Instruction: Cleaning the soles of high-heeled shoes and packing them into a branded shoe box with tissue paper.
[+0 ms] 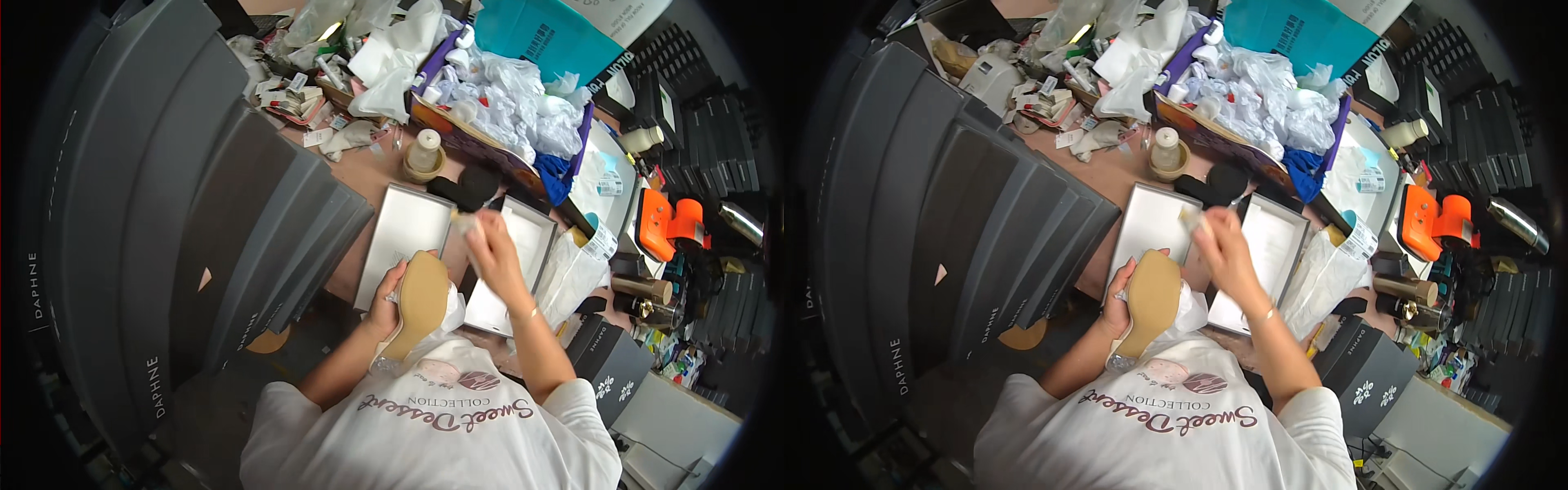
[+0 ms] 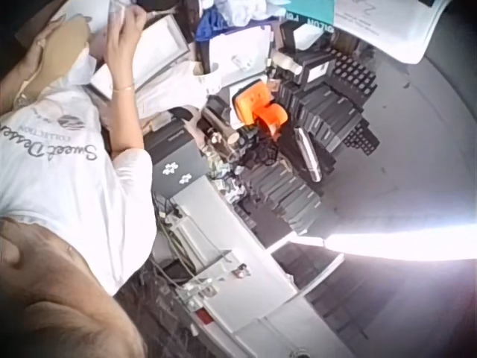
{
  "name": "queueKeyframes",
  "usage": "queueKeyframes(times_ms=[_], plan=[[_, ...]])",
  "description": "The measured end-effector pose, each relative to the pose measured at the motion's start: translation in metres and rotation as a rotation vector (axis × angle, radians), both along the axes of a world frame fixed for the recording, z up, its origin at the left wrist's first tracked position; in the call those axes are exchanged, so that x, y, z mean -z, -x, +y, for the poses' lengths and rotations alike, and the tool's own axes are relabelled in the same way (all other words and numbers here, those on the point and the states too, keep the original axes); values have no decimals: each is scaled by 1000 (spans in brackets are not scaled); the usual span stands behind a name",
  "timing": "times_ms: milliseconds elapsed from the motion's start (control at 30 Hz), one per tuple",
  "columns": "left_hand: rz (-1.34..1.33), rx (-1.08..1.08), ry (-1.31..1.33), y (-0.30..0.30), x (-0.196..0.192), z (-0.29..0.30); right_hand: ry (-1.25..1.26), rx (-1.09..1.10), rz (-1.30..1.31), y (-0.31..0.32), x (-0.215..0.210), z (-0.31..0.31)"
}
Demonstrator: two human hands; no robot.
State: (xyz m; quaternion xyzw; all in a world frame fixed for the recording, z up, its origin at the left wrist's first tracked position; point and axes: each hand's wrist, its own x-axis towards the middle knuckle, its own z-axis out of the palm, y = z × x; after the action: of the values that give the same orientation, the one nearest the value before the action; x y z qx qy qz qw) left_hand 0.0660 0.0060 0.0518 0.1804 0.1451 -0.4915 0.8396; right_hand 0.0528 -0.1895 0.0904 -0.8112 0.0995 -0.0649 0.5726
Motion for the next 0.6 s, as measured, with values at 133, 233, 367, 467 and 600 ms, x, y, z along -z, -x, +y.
queueKeyframes(times_ms=[133, 233, 367, 467, 600], plan=[[-45, 92, 20, 10, -8, -17, 159, -142, -191, 83, -34, 37], [-174, 200, 5, 21, -23, -26, 500, -305, -110, 109, -30, 45], [-73, 281, -73, 43, -10, -22, 612, -15, -84, 80, -22, 21], [-187, 289, -89, 44, -31, -24, 579, -240, 11, 120, -40, 63], [-158, 258, -121, 55, -19, -12, 618, -76, -131, 103, -35, 49]])
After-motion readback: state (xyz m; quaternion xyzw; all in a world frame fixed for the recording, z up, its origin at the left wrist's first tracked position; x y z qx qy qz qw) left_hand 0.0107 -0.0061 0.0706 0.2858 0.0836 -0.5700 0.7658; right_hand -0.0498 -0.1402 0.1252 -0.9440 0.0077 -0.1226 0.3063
